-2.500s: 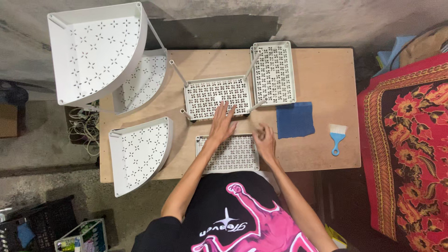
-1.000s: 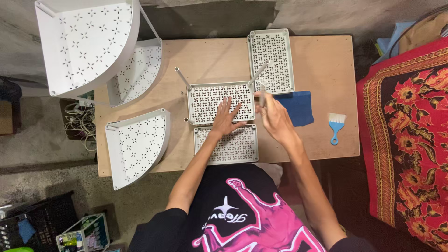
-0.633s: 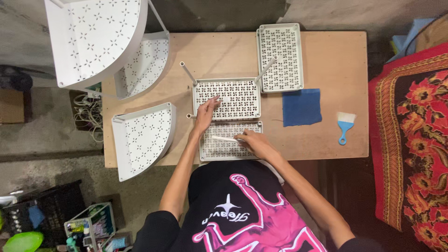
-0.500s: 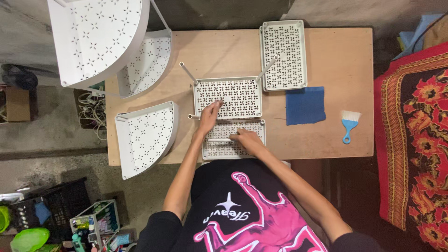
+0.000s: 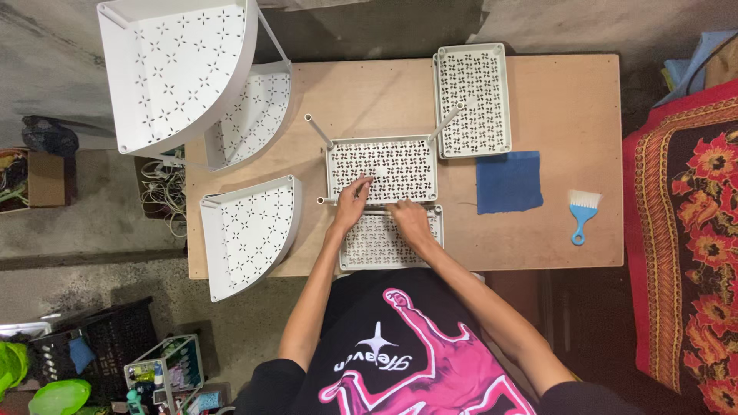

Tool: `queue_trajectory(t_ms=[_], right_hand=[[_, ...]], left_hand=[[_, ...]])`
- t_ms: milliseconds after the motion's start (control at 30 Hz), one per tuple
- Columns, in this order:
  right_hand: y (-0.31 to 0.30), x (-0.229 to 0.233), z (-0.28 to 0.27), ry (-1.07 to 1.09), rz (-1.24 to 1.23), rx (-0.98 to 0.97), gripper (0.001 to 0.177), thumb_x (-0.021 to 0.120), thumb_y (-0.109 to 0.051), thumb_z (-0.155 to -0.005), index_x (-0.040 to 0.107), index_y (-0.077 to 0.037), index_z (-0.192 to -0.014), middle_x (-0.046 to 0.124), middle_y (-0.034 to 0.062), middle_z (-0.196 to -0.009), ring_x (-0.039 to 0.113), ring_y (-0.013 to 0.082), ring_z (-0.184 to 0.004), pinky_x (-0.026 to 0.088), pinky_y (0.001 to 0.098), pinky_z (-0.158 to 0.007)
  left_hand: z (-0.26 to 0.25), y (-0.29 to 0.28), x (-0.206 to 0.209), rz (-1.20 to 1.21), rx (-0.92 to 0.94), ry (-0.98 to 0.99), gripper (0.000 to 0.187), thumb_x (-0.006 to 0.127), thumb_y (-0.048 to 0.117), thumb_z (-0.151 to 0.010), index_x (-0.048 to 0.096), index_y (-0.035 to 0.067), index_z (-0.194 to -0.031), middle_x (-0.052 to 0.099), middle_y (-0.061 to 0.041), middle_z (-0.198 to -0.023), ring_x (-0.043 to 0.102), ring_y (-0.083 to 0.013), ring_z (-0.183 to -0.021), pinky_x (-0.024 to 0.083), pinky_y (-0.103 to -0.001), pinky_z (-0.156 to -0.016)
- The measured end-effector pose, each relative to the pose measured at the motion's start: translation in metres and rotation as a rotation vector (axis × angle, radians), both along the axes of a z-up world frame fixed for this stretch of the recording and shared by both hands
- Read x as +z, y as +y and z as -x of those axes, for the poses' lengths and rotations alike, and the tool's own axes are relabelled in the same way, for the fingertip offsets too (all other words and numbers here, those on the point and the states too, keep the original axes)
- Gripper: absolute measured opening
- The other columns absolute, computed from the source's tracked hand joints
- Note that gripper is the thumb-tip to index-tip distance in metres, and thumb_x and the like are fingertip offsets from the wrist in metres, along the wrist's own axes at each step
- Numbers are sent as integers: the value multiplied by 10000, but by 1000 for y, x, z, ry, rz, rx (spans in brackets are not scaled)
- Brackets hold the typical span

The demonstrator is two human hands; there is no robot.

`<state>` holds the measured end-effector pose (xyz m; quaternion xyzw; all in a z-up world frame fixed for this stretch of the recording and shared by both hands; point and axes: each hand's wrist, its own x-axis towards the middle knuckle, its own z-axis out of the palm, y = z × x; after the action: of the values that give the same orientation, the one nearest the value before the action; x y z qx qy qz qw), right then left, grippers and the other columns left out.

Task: The person assembles a white plastic corner shelf by inserting white plastic poles into the holes of curved and rectangular trays. They repeatedly insert and remove poles to fit multiple tray sections together on a wooden table.

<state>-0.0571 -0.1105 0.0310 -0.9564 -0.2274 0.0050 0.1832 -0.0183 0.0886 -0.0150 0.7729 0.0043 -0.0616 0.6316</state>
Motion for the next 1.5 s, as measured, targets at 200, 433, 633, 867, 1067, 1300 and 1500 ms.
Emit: queue_trajectory(t_ms=[200,433,633,867,1067,1300,1500], right_hand=[[-36,69,-51,110,-457,-551,107,668,-197,-998,696,-97,-1021,703,20,-817,662,144,-646,510,304,-514],[-63,117,-123,-303,-498,-455,474,853,-286,-853,624,6,-1148,711,148,-977,724,262,-808,549,388,-644],[-72,108,-144,-87,-461,-467,155,781,-191,-941,751,-85,-1050,763,114,-826,762,265,-751,564,387,-677],[-68,148,-140,-166,-482,-259,115,597,-30,-1027,656,-46,-1123,739,163,-1042,731,297,-841,566,408,-734],[-61,199,-109,176,-340,-104,262,621,-132,-1043,607,-49,-1292,678,178,-949,677,285,-774,545,412,-688],[-50,132,-40,508,-132,183,323,751,-272,-907,738,-170,-1213,752,131,-933,704,323,-775,535,456,-676],[-19,18,13,368,85,337,234,716,-195,-830,765,-164,-1057,733,114,-948,706,326,-905,557,474,-724]], left_hand=[[-5,-13,26,-372,-22,-17,373,668,253,-944,688,101,-1283,682,-166,-1350,576,-302,-1379,431,-401,-1170],[-30,-51,34,-821,-193,-231,779,642,413,-942,321,144,-1599,190,-263,-1657,112,-479,-1530,109,-553,-1247],[-39,-62,18,-1003,-248,-207,745,468,535,-1003,225,234,-1640,83,-201,-1709,32,-424,-1568,21,-552,-1263],[-38,-64,19,-1021,-297,-128,749,455,532,-1007,194,250,-1649,54,-182,-1712,5,-400,-1572,4,-534,-1261],[-40,-63,13,-874,-289,-80,719,551,470,-983,278,218,-1598,83,-196,-1692,27,-395,-1556,7,-510,-1256],[-45,-21,-13,42,98,52,510,513,2,-973,562,155,-1457,475,-122,-1576,392,-305,-1520,274,-402,-1272],[-41,-2,-25,-221,-24,-156,477,467,-112,-881,694,38,-1272,559,-128,-1519,314,-364,-1539,257,-407,-1267]])
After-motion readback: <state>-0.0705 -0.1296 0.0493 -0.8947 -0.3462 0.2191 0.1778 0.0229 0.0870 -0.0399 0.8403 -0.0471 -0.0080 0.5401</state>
